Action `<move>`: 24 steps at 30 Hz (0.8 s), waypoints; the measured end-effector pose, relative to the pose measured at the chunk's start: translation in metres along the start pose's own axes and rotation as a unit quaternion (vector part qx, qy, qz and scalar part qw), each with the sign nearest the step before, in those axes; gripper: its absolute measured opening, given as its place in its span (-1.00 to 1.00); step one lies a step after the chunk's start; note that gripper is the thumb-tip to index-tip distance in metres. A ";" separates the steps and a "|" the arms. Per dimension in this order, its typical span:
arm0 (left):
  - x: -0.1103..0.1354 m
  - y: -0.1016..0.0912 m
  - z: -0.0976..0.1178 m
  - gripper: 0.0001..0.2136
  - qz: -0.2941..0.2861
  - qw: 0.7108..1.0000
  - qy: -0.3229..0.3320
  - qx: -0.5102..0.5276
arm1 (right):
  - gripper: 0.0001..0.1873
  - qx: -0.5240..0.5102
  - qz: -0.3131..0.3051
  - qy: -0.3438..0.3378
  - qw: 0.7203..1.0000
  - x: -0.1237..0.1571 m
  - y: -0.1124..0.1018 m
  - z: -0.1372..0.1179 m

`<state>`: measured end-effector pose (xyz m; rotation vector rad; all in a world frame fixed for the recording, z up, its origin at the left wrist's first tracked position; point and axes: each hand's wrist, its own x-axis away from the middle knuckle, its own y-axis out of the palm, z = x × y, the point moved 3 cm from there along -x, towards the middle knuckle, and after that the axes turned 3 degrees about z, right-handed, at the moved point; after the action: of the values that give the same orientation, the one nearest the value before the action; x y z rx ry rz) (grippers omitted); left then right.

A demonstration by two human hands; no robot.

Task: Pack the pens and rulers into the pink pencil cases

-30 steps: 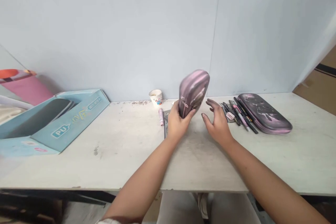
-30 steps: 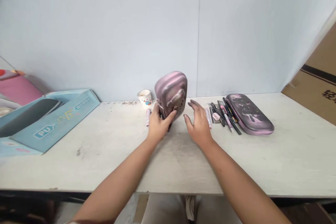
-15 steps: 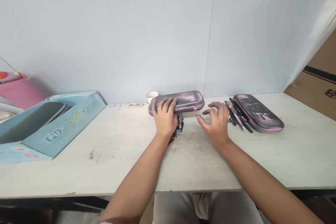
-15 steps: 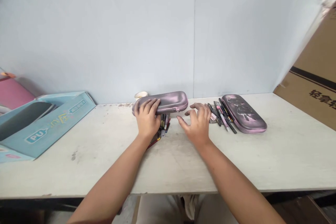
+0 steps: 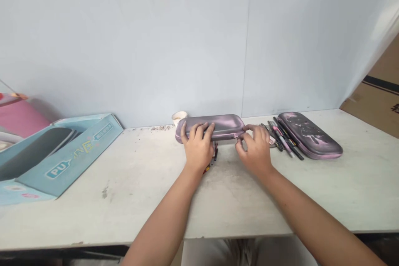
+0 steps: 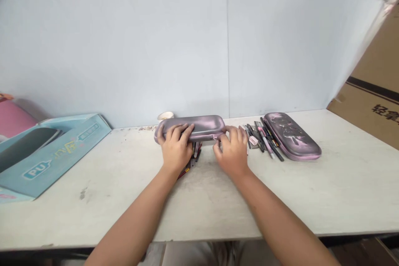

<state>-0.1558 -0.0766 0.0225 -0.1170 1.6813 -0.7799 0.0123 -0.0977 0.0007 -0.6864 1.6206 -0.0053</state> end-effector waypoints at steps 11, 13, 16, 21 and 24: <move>-0.001 0.008 -0.006 -0.53 -0.066 0.992 -0.081 0.071 | -0.92 -0.011 0.002 0.087 0.996 -0.009 -0.012 0.036; -0.003 0.008 -0.007 -0.57 -0.076 0.986 -0.089 0.115 | -0.92 -0.048 0.013 0.123 0.991 -0.010 -0.012 0.048; -0.006 0.008 -0.006 -0.65 -0.084 0.966 -0.097 0.225 | -0.89 -0.148 0.024 0.193 0.970 -0.011 -0.012 0.065; -0.008 0.012 0.001 -0.66 -0.092 0.879 -0.187 0.429 | -0.82 -0.317 -0.037 0.280 0.905 -0.009 0.001 0.069; -0.007 0.017 0.008 -0.60 -0.074 0.761 -0.262 0.589 | -0.82 -0.348 -0.100 0.296 0.884 -0.004 0.014 0.059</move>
<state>-0.1409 -0.0635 0.0182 0.3922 0.4382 -1.6224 0.0597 -0.0620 -0.0125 -1.5184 2.1439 0.2514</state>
